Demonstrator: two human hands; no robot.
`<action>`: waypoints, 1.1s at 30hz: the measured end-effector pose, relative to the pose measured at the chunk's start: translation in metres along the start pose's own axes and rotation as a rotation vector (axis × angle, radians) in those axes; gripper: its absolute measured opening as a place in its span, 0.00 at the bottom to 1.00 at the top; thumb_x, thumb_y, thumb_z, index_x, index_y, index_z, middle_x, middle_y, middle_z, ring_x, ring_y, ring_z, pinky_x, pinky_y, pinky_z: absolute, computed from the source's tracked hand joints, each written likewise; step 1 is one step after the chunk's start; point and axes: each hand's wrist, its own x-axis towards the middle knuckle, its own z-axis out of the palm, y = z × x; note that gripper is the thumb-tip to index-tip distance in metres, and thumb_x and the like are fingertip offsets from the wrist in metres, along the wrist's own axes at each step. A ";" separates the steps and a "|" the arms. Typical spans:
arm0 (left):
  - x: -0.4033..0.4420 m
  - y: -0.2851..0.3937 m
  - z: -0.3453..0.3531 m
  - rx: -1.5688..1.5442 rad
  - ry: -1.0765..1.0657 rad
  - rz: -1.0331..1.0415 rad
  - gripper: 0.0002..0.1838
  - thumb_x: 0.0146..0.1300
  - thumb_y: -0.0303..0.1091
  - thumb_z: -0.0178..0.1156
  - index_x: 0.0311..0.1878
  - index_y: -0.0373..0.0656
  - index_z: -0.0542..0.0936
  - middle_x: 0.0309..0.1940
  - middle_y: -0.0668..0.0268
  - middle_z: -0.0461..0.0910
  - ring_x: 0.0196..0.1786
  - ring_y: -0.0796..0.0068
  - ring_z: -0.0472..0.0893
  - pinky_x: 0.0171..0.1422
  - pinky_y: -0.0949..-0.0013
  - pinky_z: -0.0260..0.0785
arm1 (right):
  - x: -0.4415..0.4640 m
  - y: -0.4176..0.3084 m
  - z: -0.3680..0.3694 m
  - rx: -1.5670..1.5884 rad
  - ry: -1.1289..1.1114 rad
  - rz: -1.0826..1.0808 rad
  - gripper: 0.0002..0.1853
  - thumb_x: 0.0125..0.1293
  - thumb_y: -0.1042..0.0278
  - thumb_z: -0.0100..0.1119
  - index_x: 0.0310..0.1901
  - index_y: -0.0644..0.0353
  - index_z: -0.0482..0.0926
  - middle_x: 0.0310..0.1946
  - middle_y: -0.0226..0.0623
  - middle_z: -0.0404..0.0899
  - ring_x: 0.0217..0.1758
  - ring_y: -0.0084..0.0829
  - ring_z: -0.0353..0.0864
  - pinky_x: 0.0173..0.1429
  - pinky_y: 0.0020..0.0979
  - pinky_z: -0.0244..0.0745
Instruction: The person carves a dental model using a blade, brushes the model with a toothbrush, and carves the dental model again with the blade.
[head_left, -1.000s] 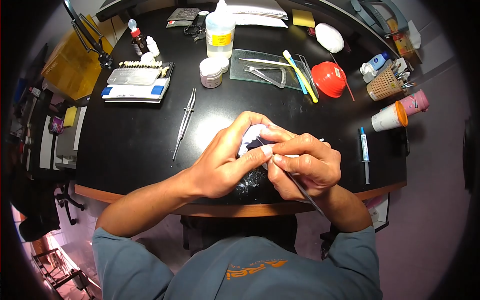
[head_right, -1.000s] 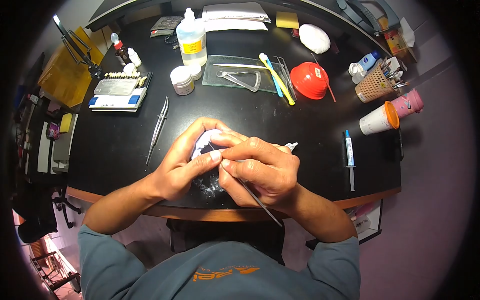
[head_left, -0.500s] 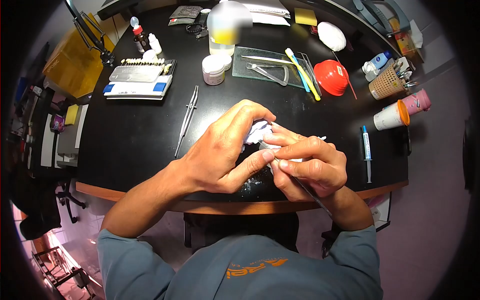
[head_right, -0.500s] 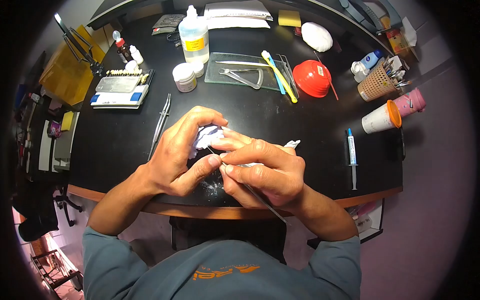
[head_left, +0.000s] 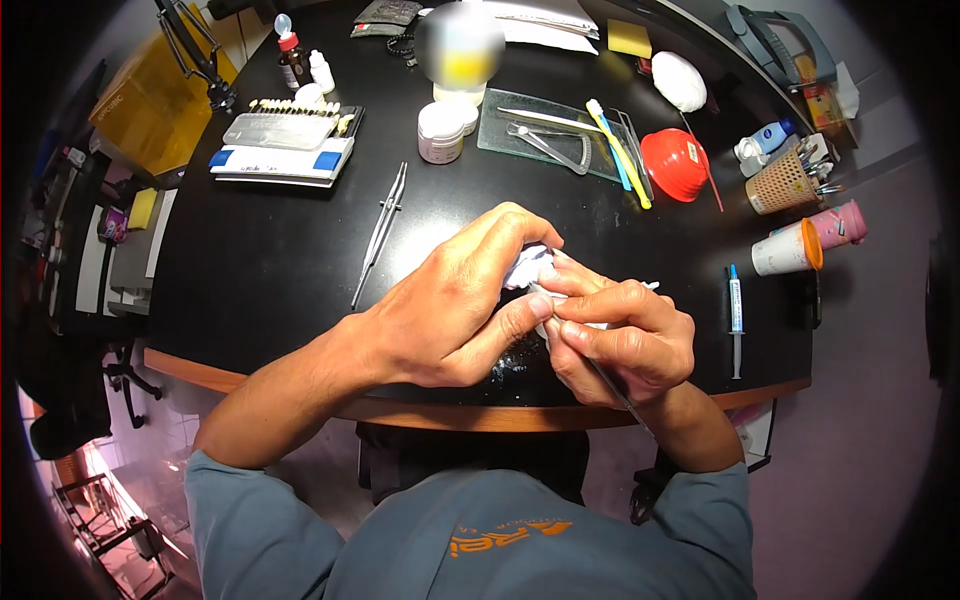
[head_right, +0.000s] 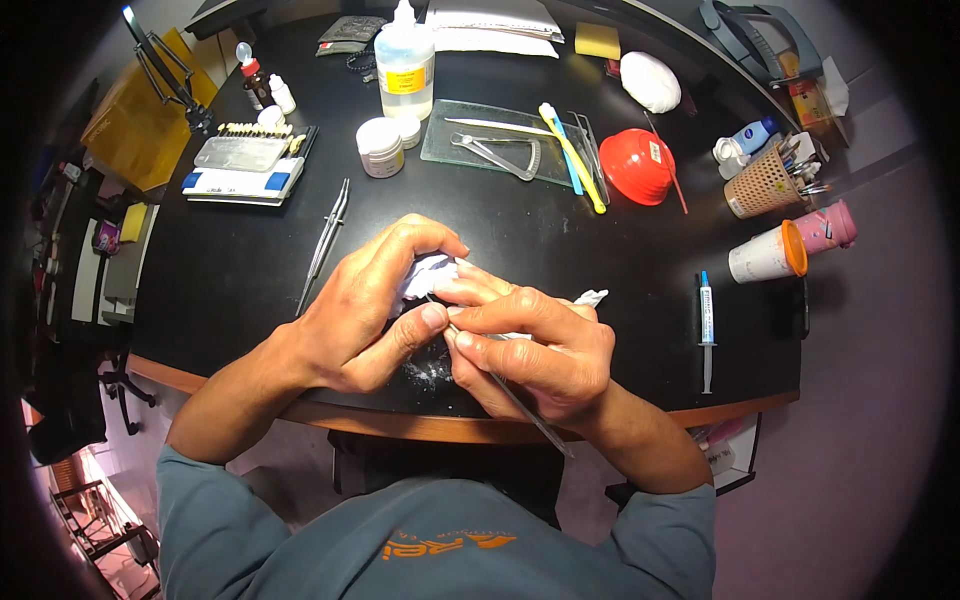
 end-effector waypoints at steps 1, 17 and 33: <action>0.000 0.000 0.000 0.000 -0.002 0.000 0.22 0.72 0.35 0.62 0.62 0.29 0.73 0.54 0.44 0.78 0.53 0.46 0.82 0.60 0.54 0.75 | -0.001 0.000 0.000 -0.003 0.002 0.004 0.13 0.56 0.92 0.71 0.40 0.65 0.84 0.41 0.50 0.88 0.53 0.51 0.93 0.65 0.50 0.87; -0.001 0.001 0.006 -0.095 -0.011 -0.080 0.22 0.75 0.35 0.59 0.64 0.29 0.73 0.56 0.44 0.79 0.57 0.47 0.83 0.62 0.54 0.74 | -0.004 0.007 0.003 0.010 0.067 -0.018 0.10 0.55 0.90 0.73 0.37 0.68 0.86 0.39 0.48 0.88 0.51 0.48 0.94 0.62 0.45 0.90; 0.000 -0.002 0.002 -0.063 0.019 0.032 0.23 0.70 0.33 0.63 0.63 0.29 0.73 0.54 0.45 0.78 0.54 0.48 0.83 0.61 0.54 0.75 | -0.003 0.002 0.005 0.063 0.078 -0.017 0.09 0.57 0.88 0.74 0.38 0.67 0.85 0.40 0.50 0.88 0.52 0.51 0.93 0.64 0.53 0.88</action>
